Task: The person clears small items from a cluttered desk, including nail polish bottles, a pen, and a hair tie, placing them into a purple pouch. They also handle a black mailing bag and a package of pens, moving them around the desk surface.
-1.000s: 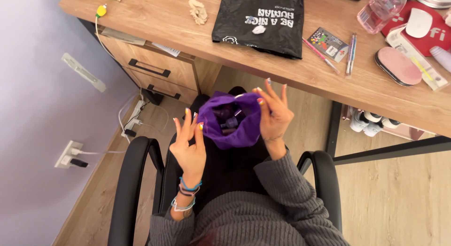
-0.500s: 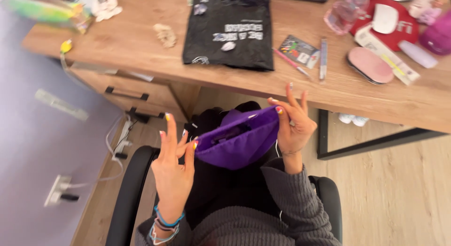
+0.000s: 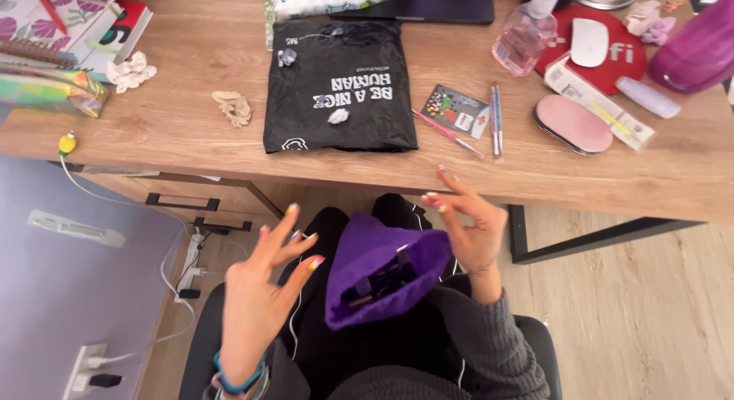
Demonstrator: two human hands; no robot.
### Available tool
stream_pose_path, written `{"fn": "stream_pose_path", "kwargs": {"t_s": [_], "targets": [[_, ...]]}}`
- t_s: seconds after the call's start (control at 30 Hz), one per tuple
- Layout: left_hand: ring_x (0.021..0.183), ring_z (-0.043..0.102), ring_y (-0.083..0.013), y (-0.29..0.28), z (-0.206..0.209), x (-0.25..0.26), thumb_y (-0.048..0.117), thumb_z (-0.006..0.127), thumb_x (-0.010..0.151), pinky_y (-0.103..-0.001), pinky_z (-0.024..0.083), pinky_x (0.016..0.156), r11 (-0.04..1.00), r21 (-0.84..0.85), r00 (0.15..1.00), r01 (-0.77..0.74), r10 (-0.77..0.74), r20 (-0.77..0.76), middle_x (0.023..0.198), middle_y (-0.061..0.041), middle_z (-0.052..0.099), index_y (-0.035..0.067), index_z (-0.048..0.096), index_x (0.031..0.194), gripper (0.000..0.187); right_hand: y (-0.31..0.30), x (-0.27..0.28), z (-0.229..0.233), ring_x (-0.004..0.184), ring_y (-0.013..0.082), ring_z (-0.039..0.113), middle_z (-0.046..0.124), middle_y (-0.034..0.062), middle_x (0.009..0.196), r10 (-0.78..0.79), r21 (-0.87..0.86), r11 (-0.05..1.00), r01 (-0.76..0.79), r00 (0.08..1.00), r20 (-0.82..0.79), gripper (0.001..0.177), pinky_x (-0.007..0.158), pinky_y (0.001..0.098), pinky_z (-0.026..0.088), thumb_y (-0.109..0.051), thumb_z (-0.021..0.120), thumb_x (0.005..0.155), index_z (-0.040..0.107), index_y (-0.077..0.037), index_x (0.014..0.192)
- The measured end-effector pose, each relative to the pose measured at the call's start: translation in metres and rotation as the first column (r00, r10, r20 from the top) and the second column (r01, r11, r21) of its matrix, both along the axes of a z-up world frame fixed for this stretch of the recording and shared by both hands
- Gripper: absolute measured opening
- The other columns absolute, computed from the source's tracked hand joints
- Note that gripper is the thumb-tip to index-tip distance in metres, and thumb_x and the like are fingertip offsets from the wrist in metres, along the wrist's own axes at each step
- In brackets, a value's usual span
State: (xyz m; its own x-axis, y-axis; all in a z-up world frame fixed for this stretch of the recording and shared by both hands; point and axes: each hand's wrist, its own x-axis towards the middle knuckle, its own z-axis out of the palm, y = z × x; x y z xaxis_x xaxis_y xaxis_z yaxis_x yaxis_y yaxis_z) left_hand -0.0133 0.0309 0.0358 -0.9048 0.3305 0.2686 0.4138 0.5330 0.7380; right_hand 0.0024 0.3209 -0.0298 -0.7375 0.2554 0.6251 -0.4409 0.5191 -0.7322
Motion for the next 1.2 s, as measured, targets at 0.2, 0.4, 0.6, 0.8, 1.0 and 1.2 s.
{"fn": "stream_pose_path", "kwargs": {"t_s": [0.2,0.4,0.6,0.8,1.0,1.2], "targets": [[0.117,0.066,-0.0342,0.026,-0.039,-0.063,0.020,0.079,0.087,-0.058,0.032,0.114,0.994,0.079,0.979,0.072,-0.055,-0.197,0.114,-0.005,0.077,0.014,0.070,0.129,0.043,0.041,-0.024,-0.005,0.121,0.0385,0.067,0.079,0.0121,0.092,-0.147,0.057,0.986,0.158,0.976,-0.159,0.020,0.104,0.0436,0.052,-0.009,0.062,0.104,0.079,-0.003,0.096],[0.133,0.049,-0.0509,0.066,-0.070,-0.173,0.024,0.075,0.094,-0.071,0.032,0.108,0.998,0.064,0.931,0.012,0.012,-0.366,0.139,-0.016,0.063,0.012,0.058,0.143,0.054,0.043,-0.051,-0.008,0.136,0.0437,0.053,0.070,0.0182,0.123,-0.202,0.220,0.954,0.205,0.979,-0.038,0.026,0.112,0.0544,0.042,-0.005,0.065,0.098,0.076,-0.012,0.120],[0.142,0.032,-0.0596,0.093,-0.094,-0.228,0.037,0.066,0.097,-0.081,0.021,0.107,0.922,-0.385,0.924,0.045,-0.185,-0.335,0.162,-0.018,0.035,0.024,0.066,0.138,0.043,0.011,-0.088,-0.026,0.142,0.0419,0.045,0.068,0.0071,0.135,-0.057,0.398,0.917,0.028,0.997,0.061,0.044,0.118,0.0539,0.032,-0.017,0.073,0.090,0.067,-0.017,0.133],[0.137,0.053,-0.0332,0.099,-0.127,-0.249,0.026,0.060,0.102,-0.062,0.022,0.119,0.946,-0.286,0.906,0.149,-0.247,-0.344,0.140,-0.009,0.064,0.023,0.068,0.135,0.034,0.002,-0.119,-0.022,0.147,0.0483,0.032,0.054,0.0117,0.150,-0.275,0.583,0.803,0.127,0.946,0.173,0.074,0.117,0.0704,0.017,-0.048,0.075,0.087,0.053,-0.018,0.151],[0.119,0.065,-0.0265,0.092,-0.121,-0.244,0.008,0.062,0.098,-0.043,0.044,0.112,0.964,0.063,0.947,0.259,-0.241,-0.211,0.122,-0.004,0.074,0.023,0.077,0.117,0.028,0.006,-0.135,-0.025,0.152,0.0434,0.025,0.057,0.0026,0.150,-0.226,0.607,0.792,0.060,0.953,0.200,0.068,0.116,0.0746,0.012,-0.049,0.078,0.082,0.060,-0.029,0.145],[0.107,0.070,-0.0235,0.085,-0.088,-0.249,0.005,0.077,0.083,-0.035,0.058,0.090,0.951,0.285,0.986,0.122,-0.083,-0.146,0.106,0.000,0.078,0.027,0.080,0.108,0.033,0.028,-0.152,-0.047,0.153,0.0230,0.040,0.073,-0.0123,0.126,-0.124,0.581,0.812,0.050,0.988,0.088,0.027,0.120,0.0677,-0.008,-0.030,0.076,0.094,0.075,-0.034,0.120]]}}
